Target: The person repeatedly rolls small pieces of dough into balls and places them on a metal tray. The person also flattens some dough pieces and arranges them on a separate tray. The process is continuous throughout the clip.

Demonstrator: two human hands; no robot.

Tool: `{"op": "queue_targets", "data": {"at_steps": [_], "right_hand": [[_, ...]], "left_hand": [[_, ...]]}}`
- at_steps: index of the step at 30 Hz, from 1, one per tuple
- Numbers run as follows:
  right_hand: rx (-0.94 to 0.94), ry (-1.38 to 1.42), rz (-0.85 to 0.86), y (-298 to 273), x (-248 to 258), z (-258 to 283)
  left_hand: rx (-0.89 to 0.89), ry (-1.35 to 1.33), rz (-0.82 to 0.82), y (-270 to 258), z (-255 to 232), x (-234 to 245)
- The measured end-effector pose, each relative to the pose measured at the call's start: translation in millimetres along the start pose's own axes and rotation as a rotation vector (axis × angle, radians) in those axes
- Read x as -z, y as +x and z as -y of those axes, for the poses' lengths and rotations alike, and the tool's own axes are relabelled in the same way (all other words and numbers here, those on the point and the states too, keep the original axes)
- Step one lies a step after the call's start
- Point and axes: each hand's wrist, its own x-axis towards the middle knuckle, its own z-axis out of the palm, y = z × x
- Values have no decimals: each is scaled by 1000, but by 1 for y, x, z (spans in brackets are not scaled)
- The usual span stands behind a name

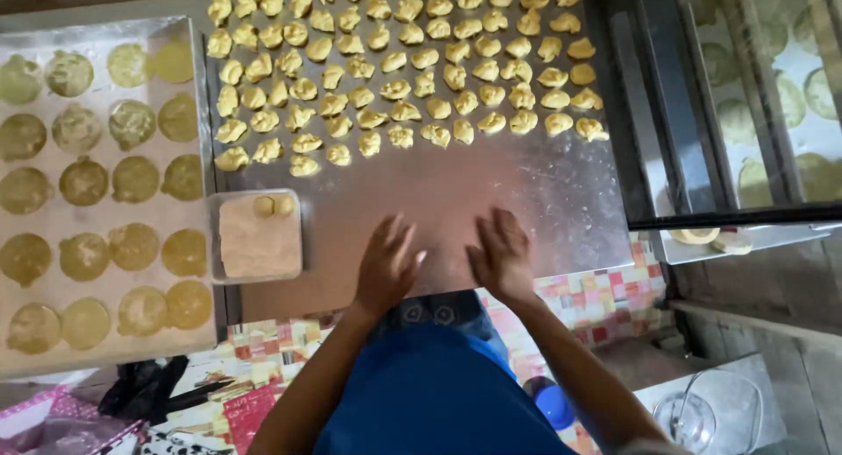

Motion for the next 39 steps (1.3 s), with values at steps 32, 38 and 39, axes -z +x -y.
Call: {"op": "queue_targets", "data": {"at_steps": [32, 38, 39], "right_hand": [[268, -445, 108, 48, -21, -24], [154, -17, 110, -31, -14, 7], [145, -12, 125, 10, -8, 15]], "left_hand": [[-333, 493, 257, -21, 81, -51], [-351, 130, 223, -36, -2, -21], [-342, 124, 238, -32, 28, -40]]}}
